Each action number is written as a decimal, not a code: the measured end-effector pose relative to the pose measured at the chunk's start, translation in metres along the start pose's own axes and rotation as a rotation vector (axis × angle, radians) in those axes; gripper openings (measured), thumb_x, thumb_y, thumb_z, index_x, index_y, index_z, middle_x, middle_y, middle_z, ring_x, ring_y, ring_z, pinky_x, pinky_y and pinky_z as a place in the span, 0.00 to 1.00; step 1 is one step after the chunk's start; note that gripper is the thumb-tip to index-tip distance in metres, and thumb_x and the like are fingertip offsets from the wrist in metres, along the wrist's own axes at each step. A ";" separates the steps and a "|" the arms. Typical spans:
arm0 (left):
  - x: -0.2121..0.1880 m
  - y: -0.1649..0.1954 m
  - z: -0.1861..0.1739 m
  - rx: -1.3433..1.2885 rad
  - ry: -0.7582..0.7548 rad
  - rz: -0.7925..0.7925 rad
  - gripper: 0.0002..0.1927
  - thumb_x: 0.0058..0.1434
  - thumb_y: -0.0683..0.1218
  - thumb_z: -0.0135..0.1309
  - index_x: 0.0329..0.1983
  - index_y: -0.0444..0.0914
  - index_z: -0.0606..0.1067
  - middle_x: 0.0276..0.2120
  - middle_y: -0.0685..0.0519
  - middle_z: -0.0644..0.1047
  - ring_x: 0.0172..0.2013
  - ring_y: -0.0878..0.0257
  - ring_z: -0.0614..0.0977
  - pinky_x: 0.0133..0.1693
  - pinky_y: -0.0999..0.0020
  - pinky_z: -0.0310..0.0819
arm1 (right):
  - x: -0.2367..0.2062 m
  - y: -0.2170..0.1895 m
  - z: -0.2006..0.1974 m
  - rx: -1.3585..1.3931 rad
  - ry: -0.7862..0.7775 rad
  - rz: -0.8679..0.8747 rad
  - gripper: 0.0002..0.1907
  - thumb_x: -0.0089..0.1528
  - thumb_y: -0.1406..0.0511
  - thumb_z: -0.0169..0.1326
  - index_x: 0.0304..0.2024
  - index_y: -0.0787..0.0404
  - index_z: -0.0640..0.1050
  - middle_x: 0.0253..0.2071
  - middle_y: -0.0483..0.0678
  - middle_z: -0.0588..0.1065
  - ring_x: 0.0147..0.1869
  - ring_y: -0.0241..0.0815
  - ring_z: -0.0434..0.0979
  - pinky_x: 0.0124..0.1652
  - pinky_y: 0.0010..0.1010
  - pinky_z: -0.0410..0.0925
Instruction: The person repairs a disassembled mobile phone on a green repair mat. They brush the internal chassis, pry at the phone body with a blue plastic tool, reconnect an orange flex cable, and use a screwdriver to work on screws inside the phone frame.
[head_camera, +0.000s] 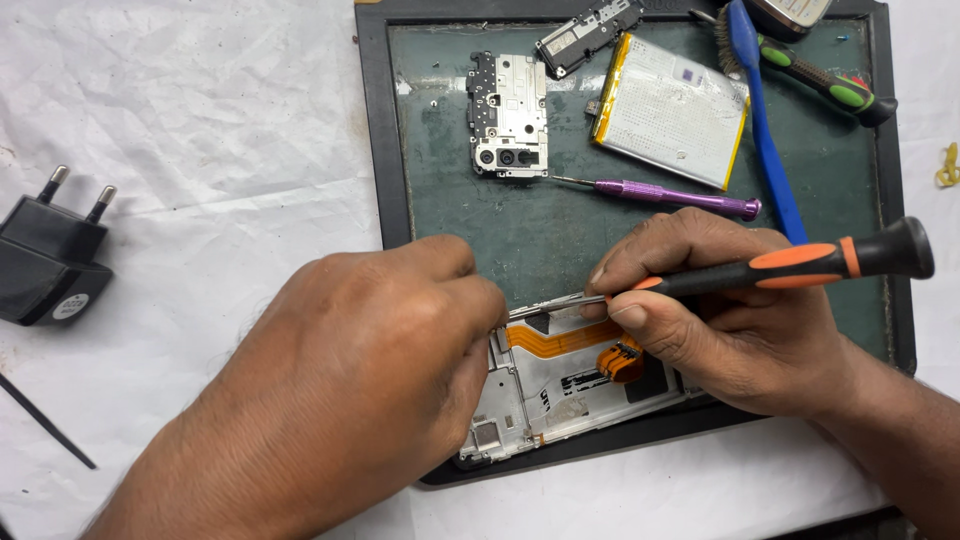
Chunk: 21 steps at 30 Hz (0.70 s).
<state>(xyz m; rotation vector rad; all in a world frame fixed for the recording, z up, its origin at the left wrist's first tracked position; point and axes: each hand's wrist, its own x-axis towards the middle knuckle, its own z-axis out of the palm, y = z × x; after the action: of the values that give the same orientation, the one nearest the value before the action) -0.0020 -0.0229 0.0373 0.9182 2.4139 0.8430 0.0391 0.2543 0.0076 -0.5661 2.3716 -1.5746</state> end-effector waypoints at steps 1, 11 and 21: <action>0.001 0.000 -0.001 -0.019 0.013 -0.008 0.04 0.58 0.42 0.58 0.28 0.39 0.81 0.25 0.53 0.75 0.24 0.58 0.80 0.28 0.59 0.75 | 0.000 0.000 0.000 0.010 -0.003 0.010 0.09 0.68 0.66 0.56 0.47 0.66 0.79 0.41 0.49 0.80 0.46 0.35 0.82 0.44 0.27 0.78; 0.007 0.002 -0.003 -0.087 -0.094 -0.149 0.05 0.58 0.44 0.56 0.32 0.43 0.82 0.24 0.56 0.76 0.24 0.62 0.80 0.30 0.62 0.75 | 0.006 -0.002 -0.001 0.004 -0.075 -0.028 0.12 0.67 0.62 0.58 0.48 0.62 0.80 0.42 0.47 0.84 0.45 0.35 0.84 0.45 0.27 0.78; 0.004 -0.003 -0.002 -0.086 -0.088 -0.091 0.03 0.58 0.41 0.56 0.30 0.43 0.78 0.24 0.56 0.75 0.26 0.62 0.78 0.28 0.60 0.72 | 0.009 -0.005 -0.002 -0.112 -0.098 -0.062 0.15 0.64 0.58 0.60 0.47 0.60 0.82 0.40 0.44 0.84 0.42 0.33 0.84 0.40 0.27 0.77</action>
<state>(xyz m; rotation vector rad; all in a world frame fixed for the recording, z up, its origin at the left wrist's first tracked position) -0.0072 -0.0220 0.0360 0.7905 2.3070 0.8482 0.0310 0.2501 0.0128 -0.7293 2.4014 -1.4109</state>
